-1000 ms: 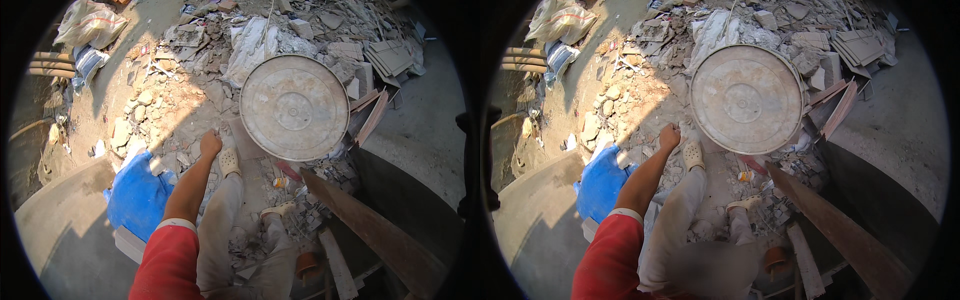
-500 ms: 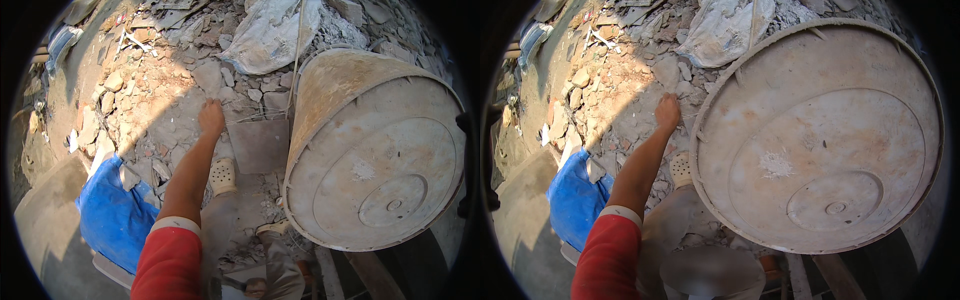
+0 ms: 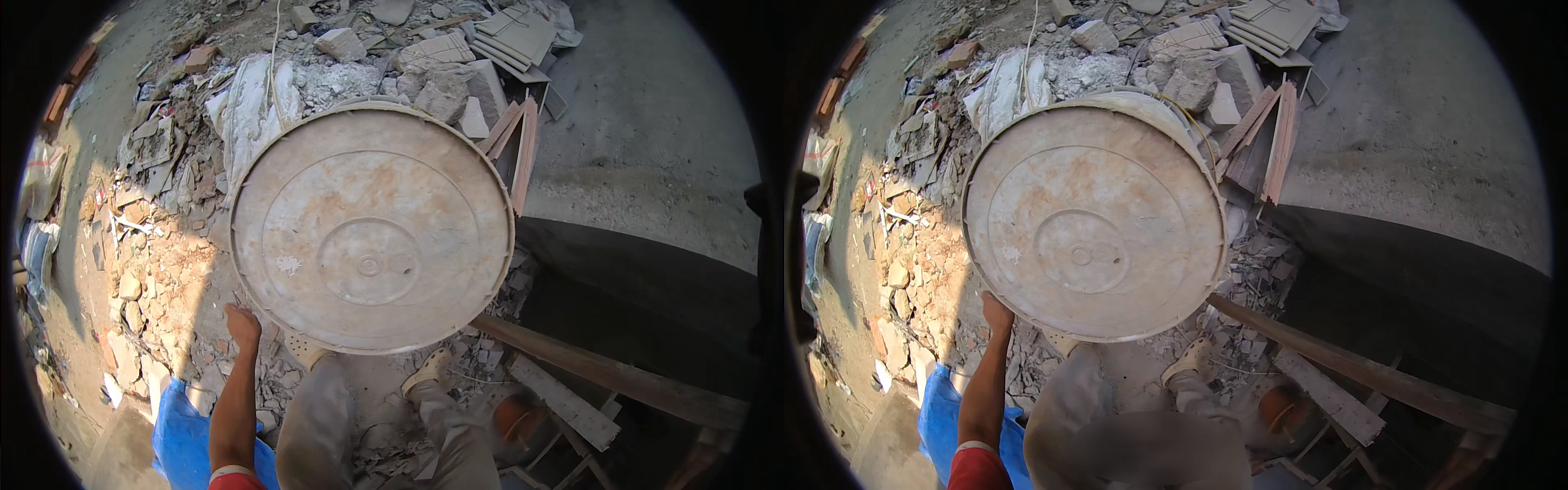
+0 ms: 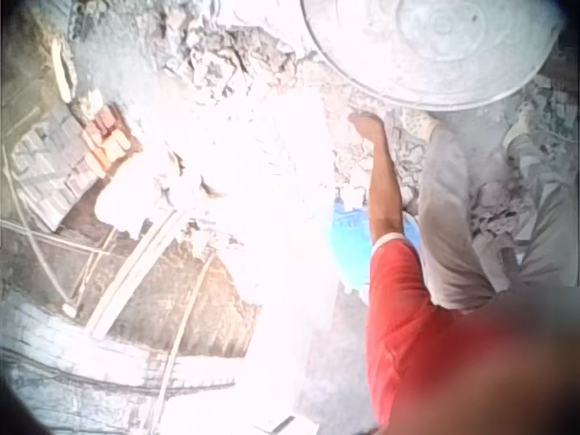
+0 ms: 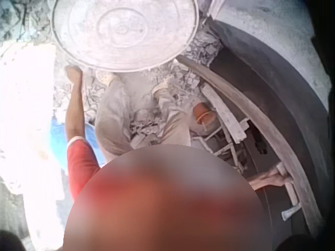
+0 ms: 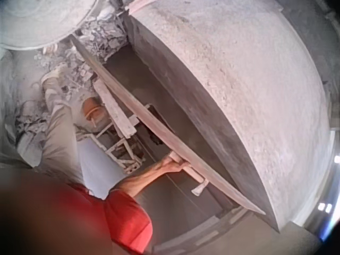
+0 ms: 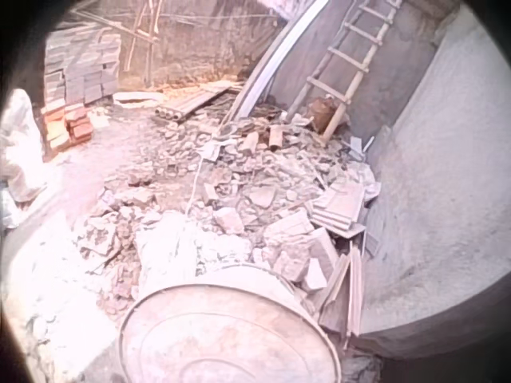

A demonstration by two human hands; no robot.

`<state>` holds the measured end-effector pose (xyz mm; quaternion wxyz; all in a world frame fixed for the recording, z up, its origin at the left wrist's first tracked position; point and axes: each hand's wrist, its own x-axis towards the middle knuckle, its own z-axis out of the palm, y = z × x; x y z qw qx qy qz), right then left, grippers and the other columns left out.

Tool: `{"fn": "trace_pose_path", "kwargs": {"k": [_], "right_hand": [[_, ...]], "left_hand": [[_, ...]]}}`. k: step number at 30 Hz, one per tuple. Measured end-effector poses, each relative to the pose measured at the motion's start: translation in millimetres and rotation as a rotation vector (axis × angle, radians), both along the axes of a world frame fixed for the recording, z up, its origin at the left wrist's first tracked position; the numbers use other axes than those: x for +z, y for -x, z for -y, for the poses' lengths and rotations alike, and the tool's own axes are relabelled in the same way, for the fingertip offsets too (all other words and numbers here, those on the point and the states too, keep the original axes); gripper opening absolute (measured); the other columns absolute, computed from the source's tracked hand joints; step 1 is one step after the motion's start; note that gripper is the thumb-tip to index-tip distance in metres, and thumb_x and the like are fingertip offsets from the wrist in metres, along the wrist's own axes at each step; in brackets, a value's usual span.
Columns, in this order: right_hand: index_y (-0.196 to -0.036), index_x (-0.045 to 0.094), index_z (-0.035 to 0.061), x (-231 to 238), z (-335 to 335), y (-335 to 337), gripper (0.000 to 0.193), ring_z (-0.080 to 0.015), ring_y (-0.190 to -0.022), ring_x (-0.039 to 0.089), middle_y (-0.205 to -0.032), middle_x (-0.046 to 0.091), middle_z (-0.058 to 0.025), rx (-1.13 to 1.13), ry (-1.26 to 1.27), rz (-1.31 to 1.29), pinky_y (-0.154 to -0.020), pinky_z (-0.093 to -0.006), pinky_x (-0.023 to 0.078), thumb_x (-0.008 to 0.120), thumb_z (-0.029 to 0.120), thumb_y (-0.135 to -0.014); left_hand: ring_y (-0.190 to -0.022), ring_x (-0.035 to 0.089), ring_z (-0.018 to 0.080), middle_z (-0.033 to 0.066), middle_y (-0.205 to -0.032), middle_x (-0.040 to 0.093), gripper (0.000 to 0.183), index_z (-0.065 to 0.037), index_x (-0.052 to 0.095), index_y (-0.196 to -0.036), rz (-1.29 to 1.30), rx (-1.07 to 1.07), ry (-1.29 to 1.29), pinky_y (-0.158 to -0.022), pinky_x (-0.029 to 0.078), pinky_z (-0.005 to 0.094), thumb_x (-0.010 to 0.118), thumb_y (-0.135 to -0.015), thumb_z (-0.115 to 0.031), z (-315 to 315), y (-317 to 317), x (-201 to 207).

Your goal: The person sits on the floor and uses a hammer to repeatedly strike a large rectangular tile, then walks to another area to pick up a second tile and continues hammering it. The tiles are handled one at a time and struck multiple times on their surfaces.

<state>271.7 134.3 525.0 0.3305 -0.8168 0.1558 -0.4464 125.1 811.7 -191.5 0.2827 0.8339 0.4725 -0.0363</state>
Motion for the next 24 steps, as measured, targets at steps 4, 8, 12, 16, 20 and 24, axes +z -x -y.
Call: {"fn": "trace_pose_path", "kwargs": {"k": [4,8,12,16,20,24], "right_hand": [[-0.147,0.038,0.0006,-10.7,-23.7,6.1,0.057,-0.0249,-0.130,0.046,-0.143,0.047,-0.0122,0.046,-0.496,0.164,-0.109,-0.0432,0.041,0.055,0.033,-0.103],[-0.140,0.042,0.0062,-25.0,-32.3,2.0,0.049,-0.0168,-0.124,0.049,-0.132,0.050,-0.0063,0.245,-0.567,0.186,-0.103,-0.0382,0.042,0.063,0.024,-0.100],[-0.135,0.044,0.0076,-30.6,-19.6,-15.2,0.055,-0.0131,-0.106,0.058,-0.115,0.059,-0.0038,0.310,-0.693,0.135,-0.093,-0.0329,0.047,0.073,0.028,-0.093],[-0.097,0.063,0.0025,-26.9,6.3,-47.2,0.025,-0.0085,-0.065,0.056,-0.074,0.061,0.0034,0.402,-0.668,0.084,-0.062,-0.0265,0.046,0.071,0.026,-0.095],[-0.103,0.058,0.0019,-28.4,32.8,-72.9,0.028,-0.0238,-0.076,0.070,-0.080,0.069,-0.0125,0.448,-0.656,0.241,-0.070,-0.0339,0.052,0.069,0.026,-0.094],[-0.092,0.056,0.0049,-37.1,58.0,-69.2,0.027,-0.0290,-0.071,0.061,-0.070,0.058,-0.0125,0.379,-0.698,0.217,-0.068,-0.0401,0.045,0.073,0.026,-0.089]], "left_hand": [[-0.062,0.053,0.0111,0.0039,-0.077,0.059,0.008,-0.002,0.050,-0.093,0.262,0.326,0.670,-0.054,0.045,0.0231,0.051,-0.098,-0.007,25.1,61.2,155.1],[-0.063,0.057,0.0127,0.0049,-0.074,0.062,0.012,-0.002,0.060,-0.096,0.280,0.228,1.010,-0.058,0.050,0.0246,0.056,-0.099,-0.013,97.5,48.2,332.2],[-0.072,0.063,0.0154,0.0067,-0.081,0.066,0.024,0.002,0.064,-0.109,0.262,-0.191,1.159,-0.069,0.053,0.0285,0.065,-0.097,-0.019,207.4,-20.4,505.8],[-0.079,0.064,0.0167,0.0101,-0.090,0.067,0.024,0.004,0.062,-0.108,0.368,-0.776,1.267,-0.076,0.053,0.0310,0.064,-0.097,-0.017,367.2,-68.5,679.3],[-0.085,0.066,0.0185,0.0134,-0.101,0.066,0.019,0.004,0.060,-0.109,0.415,-1.264,1.318,-0.080,0.053,0.0317,0.061,-0.098,-0.011,560.0,-66.3,808.2],[-0.086,0.064,0.0129,0.0088,-0.096,0.068,0.024,0.005,0.061,-0.113,0.217,-1.584,1.191,-0.080,0.052,0.0282,0.060,-0.101,-0.016,755.0,-61.7,816.5]]}}
